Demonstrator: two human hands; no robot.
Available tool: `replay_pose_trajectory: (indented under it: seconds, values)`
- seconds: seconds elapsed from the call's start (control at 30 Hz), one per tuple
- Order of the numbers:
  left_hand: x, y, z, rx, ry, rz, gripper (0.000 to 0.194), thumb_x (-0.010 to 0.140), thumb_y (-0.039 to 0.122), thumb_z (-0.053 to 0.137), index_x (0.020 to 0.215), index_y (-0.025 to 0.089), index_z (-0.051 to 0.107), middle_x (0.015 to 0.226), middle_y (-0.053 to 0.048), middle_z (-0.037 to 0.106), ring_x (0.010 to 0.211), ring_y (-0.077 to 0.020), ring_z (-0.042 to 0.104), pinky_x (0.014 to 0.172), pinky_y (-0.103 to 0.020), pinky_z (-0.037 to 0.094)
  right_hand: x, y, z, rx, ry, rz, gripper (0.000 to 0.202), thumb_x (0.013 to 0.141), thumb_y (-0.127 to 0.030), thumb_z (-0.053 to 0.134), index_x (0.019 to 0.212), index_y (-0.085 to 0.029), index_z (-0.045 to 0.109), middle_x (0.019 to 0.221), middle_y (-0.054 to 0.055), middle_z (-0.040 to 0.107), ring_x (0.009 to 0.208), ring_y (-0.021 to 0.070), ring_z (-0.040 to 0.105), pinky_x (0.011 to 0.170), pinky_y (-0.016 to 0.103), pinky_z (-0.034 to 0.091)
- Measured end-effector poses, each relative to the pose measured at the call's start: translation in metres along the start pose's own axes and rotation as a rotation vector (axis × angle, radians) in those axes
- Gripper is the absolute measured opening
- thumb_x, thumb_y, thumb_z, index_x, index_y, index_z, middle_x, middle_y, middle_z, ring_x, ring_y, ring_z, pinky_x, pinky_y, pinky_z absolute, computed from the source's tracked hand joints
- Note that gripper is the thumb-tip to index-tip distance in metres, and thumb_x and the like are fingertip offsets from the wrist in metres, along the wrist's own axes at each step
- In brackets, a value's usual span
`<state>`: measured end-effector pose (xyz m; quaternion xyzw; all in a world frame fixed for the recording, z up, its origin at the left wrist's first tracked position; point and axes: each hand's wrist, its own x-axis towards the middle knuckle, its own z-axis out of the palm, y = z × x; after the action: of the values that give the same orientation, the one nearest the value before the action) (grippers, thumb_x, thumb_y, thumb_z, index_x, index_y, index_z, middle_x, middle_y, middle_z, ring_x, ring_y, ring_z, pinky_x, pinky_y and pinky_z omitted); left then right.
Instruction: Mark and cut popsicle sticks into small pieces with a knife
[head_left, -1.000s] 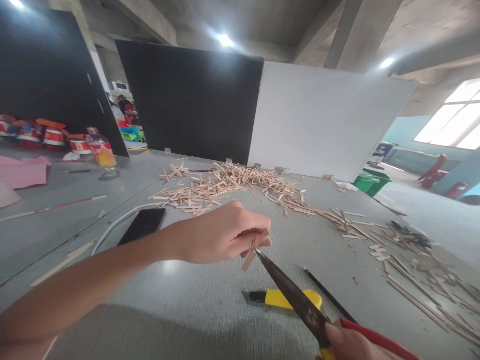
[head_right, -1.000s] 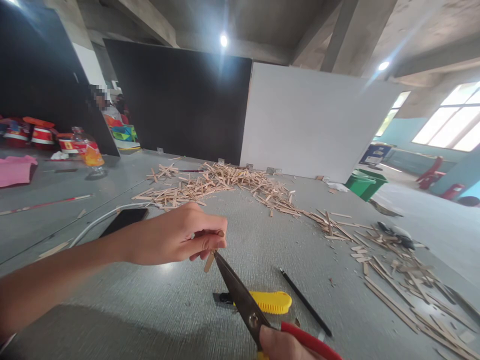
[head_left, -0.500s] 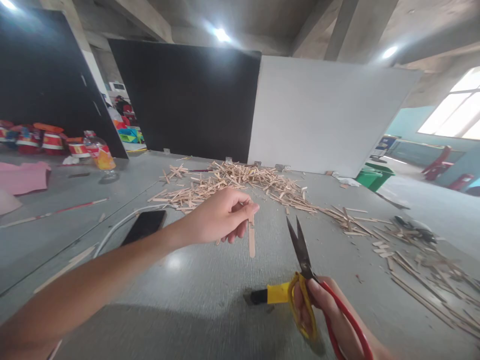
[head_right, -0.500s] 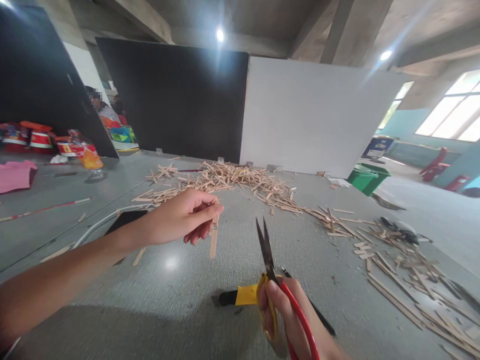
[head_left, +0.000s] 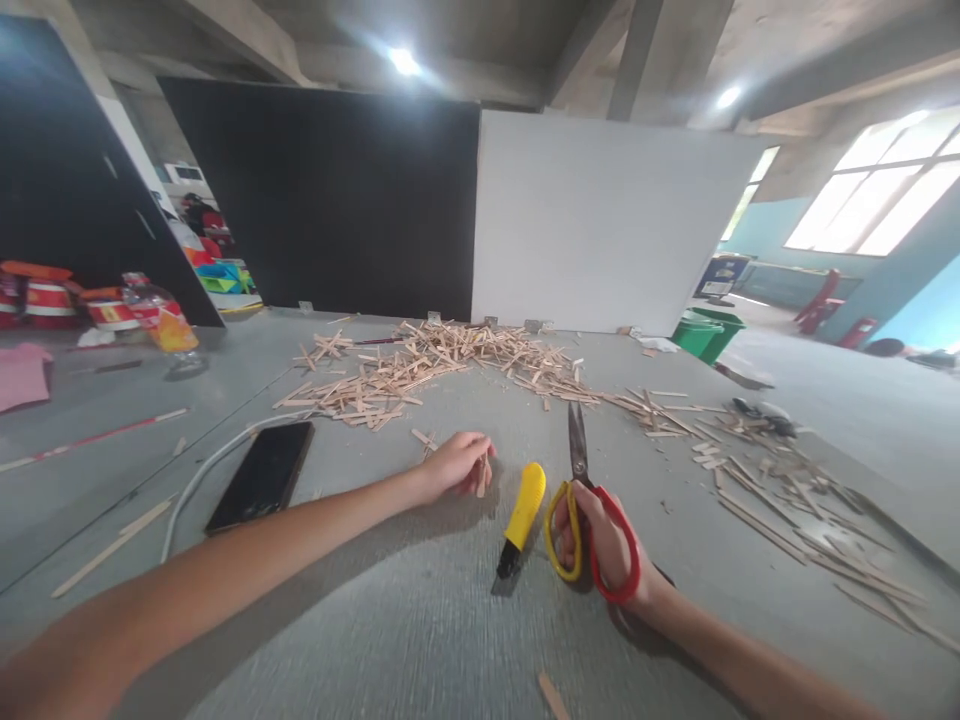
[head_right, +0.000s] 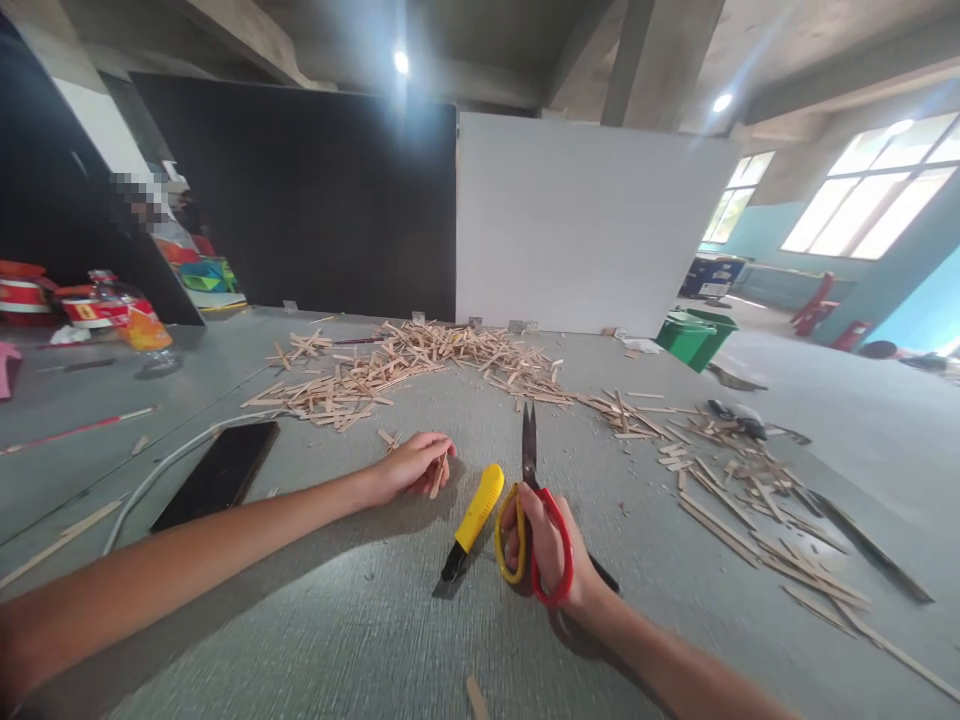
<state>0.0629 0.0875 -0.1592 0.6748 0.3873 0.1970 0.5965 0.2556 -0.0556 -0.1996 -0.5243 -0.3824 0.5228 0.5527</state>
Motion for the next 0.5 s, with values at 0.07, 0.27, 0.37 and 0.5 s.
replay_pose_trajectory:
  seconds: [0.07, 0.27, 0.37, 0.5]
  values:
    - [0.005, -0.012, 0.004, -0.020, 0.066, 0.002, 0.030, 0.104, 0.041, 0.061, 0.116, 0.014, 0.065, 0.098, -0.004, 0.069, 0.074, -0.0139, 0.067, 0.065, -0.029, 0.059, -0.001, -0.001, 0.001, 0.001, -0.009, -0.007, 0.053, 0.092, -0.068, 0.057, 0.072, -0.019, 0.061, 0.046, -0.002, 0.056, 0.040, 0.0147, 0.054, 0.041, 0.025, 0.043]
    - [0.004, -0.025, 0.010, -0.082, 0.201, 0.040, 0.033, 0.102, 0.039, 0.064, 0.126, 0.016, 0.063, 0.119, -0.009, 0.068, 0.097, -0.0213, 0.069, 0.083, -0.040, 0.061, 0.001, 0.002, -0.001, -0.010, -0.026, -0.029, 0.056, 0.092, -0.069, 0.054, 0.068, -0.019, 0.061, 0.045, -0.002, 0.054, 0.037, 0.0136, 0.053, 0.040, 0.024, 0.043]
    - [0.001, -0.028, 0.011, -0.105, 0.240, 0.051, 0.033, 0.102, 0.039, 0.064, 0.126, 0.016, 0.063, 0.120, -0.009, 0.068, 0.098, -0.0216, 0.069, 0.084, -0.041, 0.061, 0.003, 0.006, -0.001, -0.020, -0.027, -0.030, 0.057, 0.091, -0.069, 0.054, 0.067, -0.019, 0.061, 0.044, -0.002, 0.055, 0.035, 0.0135, 0.053, 0.038, 0.024, 0.041]
    - [0.000, -0.029, 0.010, -0.134, 0.244, 0.073, 0.033, 0.102, 0.038, 0.064, 0.126, 0.016, 0.064, 0.120, -0.009, 0.068, 0.098, -0.0217, 0.069, 0.084, -0.041, 0.061, 0.005, 0.008, -0.001, -0.026, -0.026, -0.037, 0.056, 0.092, -0.068, 0.053, 0.066, -0.019, 0.059, 0.043, -0.002, 0.054, 0.033, 0.0134, 0.052, 0.037, 0.024, 0.042]
